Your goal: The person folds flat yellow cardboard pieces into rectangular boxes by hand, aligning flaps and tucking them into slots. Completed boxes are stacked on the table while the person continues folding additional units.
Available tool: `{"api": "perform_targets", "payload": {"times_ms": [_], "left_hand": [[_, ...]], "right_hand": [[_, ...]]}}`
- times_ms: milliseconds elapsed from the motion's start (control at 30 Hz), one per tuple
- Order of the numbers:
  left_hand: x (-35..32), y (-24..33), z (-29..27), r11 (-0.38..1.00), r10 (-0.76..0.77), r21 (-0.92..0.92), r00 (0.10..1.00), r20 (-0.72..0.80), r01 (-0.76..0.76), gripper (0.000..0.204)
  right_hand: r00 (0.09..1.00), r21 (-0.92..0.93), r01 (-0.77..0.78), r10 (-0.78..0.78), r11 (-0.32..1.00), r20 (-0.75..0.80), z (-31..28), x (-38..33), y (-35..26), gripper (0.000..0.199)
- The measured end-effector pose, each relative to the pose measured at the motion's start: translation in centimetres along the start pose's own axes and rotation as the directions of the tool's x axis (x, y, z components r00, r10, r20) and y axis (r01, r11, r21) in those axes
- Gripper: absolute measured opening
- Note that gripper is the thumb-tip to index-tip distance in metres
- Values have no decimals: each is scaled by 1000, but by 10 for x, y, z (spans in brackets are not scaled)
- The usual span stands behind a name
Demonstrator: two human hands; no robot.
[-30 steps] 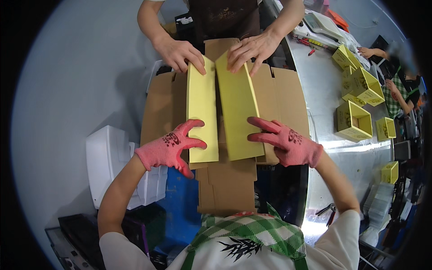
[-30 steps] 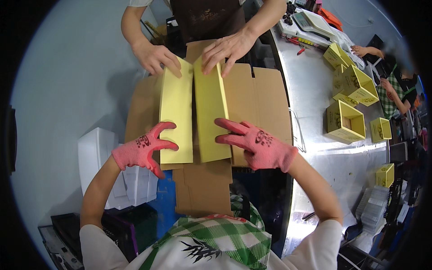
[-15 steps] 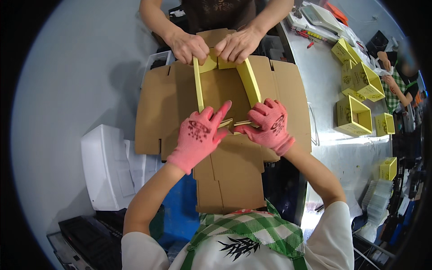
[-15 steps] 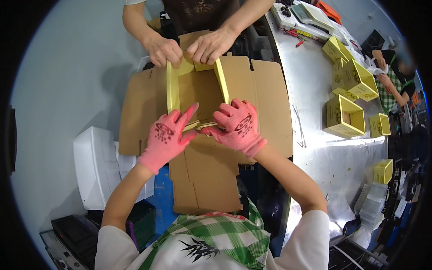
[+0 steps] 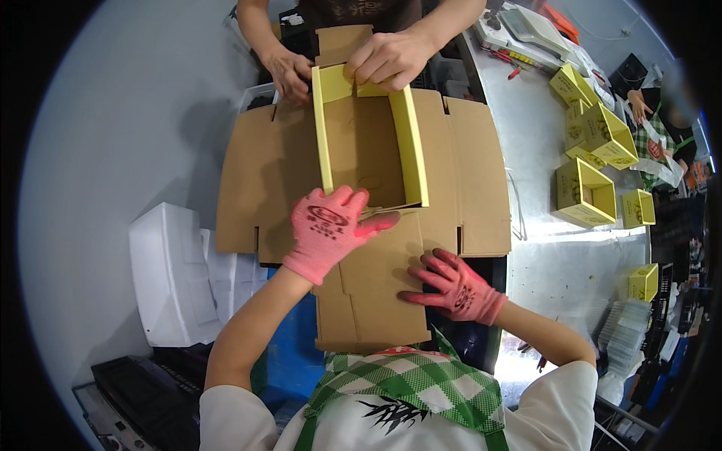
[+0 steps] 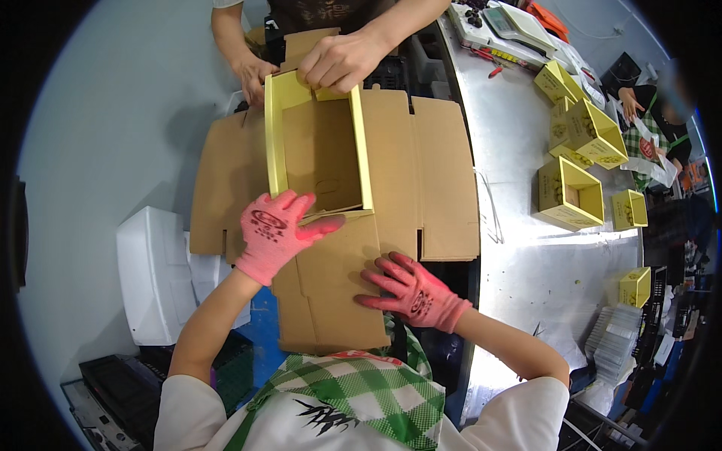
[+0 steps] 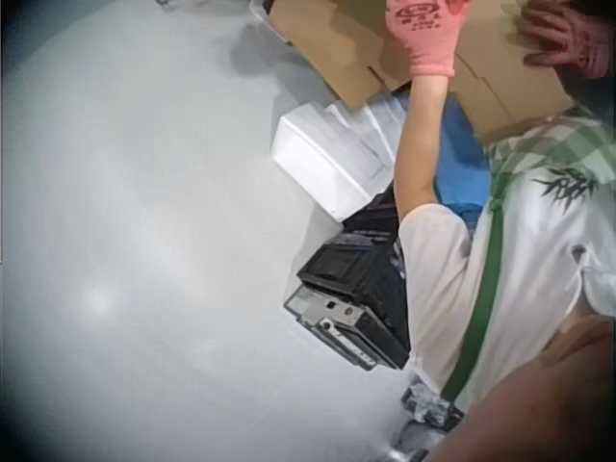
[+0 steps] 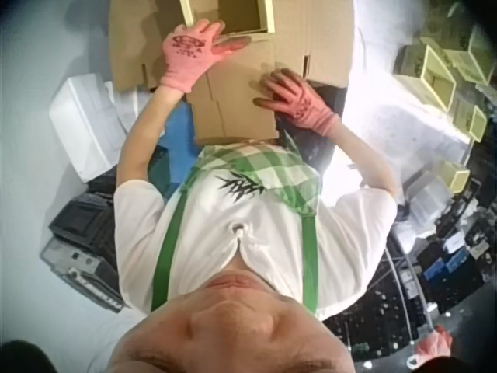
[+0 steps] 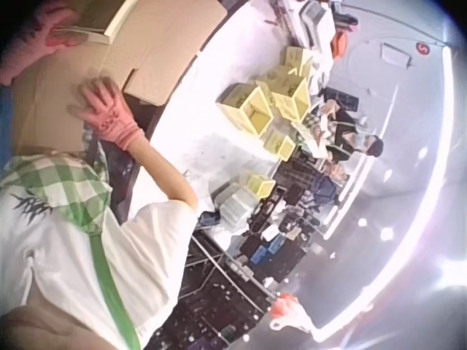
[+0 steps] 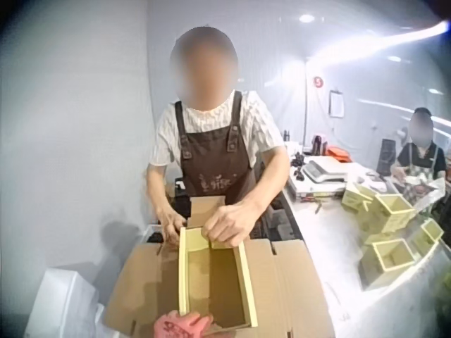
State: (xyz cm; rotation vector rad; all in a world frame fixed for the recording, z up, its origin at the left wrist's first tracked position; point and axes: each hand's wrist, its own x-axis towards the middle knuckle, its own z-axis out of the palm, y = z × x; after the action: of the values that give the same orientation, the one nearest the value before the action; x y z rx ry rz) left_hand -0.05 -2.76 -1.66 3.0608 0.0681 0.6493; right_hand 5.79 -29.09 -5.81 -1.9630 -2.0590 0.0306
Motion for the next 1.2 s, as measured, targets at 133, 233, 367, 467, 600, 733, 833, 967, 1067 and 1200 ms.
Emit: {"api": "perform_targets", "payload": {"times_ms": [133,233,367,467,600,733,833,967,1067,1200], "left_hand": [[7,-11,-5,994,-51,-96,995,81,59,47],[10,-19,2,985,-66,-152,995,75,77,46],[6,-22,-4,958,-81,-255,975,207,134,56],[0,-41,-2,87,-98,-922,924,368,377,52],[-32,-49,22,-262,-157,-889,892,424,377,48],[-5,-8,27,6,-438,-996,896,77,88,55],[4,5,27,567,-543,-813,803,-247,133,60],[-10,-5,10,647,-347,-726,938,-11,231,43],[6,-16,-22,974,28,-227,989,146,6,47],[50,-12,-54,907,133,202,706,696,-369,46]], "right_hand": [[976,-128,108,-129,986,-173,12,13,0,42],[917,-82,70,-96,994,-387,-10,33,7,37],[655,223,-178,284,958,-700,-35,81,35,25],[536,422,-151,433,894,-725,-18,88,56,21],[376,647,-260,692,717,-616,-21,107,42,25],[410,328,-407,491,853,-768,-32,113,49,47],[808,-42,-370,299,928,-508,-56,96,67,67],[985,-145,-131,112,981,-132,-75,100,87,73],[999,-195,-13,23,981,48,-78,103,101,53],[1000,9,0,0,1000,27,-78,108,113,25]]}}
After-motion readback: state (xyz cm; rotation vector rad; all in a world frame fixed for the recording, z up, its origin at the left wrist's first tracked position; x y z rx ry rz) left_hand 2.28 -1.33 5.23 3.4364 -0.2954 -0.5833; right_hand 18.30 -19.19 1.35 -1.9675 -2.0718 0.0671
